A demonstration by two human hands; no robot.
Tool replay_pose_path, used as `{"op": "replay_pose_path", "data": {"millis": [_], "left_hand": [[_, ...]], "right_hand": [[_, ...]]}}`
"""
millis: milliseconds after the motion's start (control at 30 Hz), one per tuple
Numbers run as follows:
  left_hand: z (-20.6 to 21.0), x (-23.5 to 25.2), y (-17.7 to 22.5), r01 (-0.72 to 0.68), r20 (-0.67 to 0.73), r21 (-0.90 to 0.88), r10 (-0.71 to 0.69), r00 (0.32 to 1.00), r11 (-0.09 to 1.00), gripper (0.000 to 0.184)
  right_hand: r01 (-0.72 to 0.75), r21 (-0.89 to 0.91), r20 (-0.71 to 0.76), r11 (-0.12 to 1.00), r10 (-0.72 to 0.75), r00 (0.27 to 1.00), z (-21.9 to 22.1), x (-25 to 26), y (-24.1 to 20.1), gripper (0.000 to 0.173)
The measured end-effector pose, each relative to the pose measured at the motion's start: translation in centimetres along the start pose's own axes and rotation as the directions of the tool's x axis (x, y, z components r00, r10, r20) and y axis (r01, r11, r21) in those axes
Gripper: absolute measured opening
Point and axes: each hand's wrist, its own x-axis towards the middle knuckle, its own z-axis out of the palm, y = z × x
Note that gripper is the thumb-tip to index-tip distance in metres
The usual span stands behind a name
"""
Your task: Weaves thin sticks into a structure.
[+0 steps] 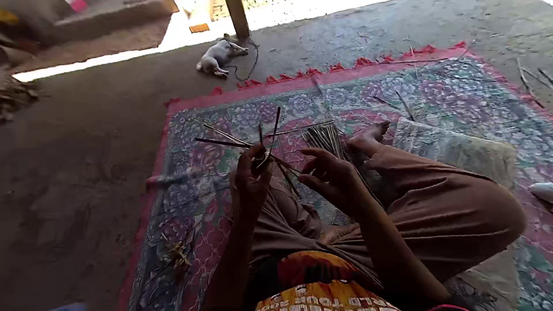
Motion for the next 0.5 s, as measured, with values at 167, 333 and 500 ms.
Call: {"op": "replay_pose_path", "data": {"millis": [167,333,500], "left_hand": [[2.2,-0.4,0.4,-0.088,0.059,0.330,0.073,0.996,0.940,0.051],[-0.8,-1.6,-1.5,-0.074,0.108,0.210,0.052,0.993,0.975,0.043],[-3.3,-1.3,-3.7,0.054,0.236,0.168,-0.094,0.967,0.984,0.049]], "right_hand": [[-0.069,0.286,-0.161,0.956,0.118,0.980,4.0,1.9,4.0,0.033],[-0.179,0.629,-0.111,0.756,0.315,0.943,3.2,2.1,5.9,0.014],[-0.361,0.671,0.177,0.647,0.334,0.926,2.1,2.4,6.4,0.018]]}}
